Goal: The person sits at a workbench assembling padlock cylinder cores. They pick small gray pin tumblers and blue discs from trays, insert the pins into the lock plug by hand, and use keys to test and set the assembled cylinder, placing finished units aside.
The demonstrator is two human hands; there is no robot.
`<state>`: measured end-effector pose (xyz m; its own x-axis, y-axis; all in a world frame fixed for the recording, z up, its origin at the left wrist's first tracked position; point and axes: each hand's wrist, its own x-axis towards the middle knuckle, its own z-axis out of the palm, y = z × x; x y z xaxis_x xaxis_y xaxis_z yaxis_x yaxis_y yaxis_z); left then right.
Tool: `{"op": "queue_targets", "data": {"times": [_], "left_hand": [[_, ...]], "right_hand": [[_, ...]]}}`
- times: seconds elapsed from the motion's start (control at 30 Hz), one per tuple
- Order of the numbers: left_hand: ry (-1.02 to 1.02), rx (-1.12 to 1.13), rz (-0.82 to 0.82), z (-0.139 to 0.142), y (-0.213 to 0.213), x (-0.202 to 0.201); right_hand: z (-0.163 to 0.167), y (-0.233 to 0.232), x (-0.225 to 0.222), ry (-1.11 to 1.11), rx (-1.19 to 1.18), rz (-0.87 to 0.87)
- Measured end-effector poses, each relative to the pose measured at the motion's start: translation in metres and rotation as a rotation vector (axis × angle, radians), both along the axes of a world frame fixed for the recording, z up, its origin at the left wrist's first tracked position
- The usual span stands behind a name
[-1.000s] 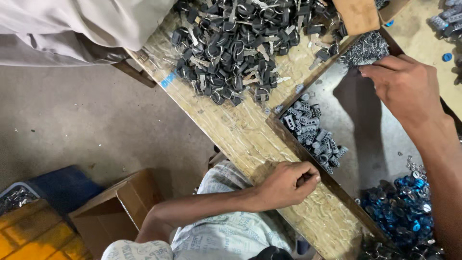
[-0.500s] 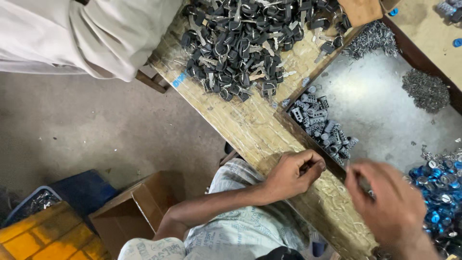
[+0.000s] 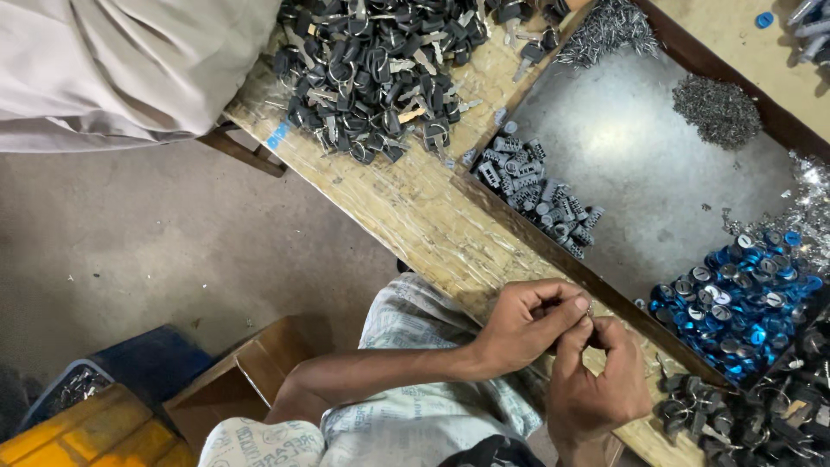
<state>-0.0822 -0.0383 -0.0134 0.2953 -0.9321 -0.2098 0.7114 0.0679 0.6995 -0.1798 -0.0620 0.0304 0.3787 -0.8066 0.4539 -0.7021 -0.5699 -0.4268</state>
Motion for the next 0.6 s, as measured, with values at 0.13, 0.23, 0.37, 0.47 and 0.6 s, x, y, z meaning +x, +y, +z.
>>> {"op": "queue_targets", "data": {"times": [0.13, 0.23, 0.37, 0.47, 0.6], "left_hand": [[-0.071, 0.014, -0.021, 0.001, 0.006, 0.001], [-0.076, 0.017, 0.021, 0.001, 0.011, 0.007], [-0.114, 0.022, 0.058, 0.004, 0.012, 0.011], [-0.179, 0.035, 0.033, 0.007, 0.011, 0.011], [-0.254, 0.029, 0.042, 0.007, 0.01, 0.013]], "right_hand": [[-0.001, 0.002, 0.007, 0.027, -0.136, -0.046], [0.001, 0.003, 0.008, -0.031, -0.097, 0.052], [0.004, 0.002, 0.007, -0.025, -0.014, 0.068], [0.007, 0.002, 0.009, -0.027, 0.007, 0.028], [0.012, 0.005, 0.013, -0.08, 0.077, 0.002]]}}
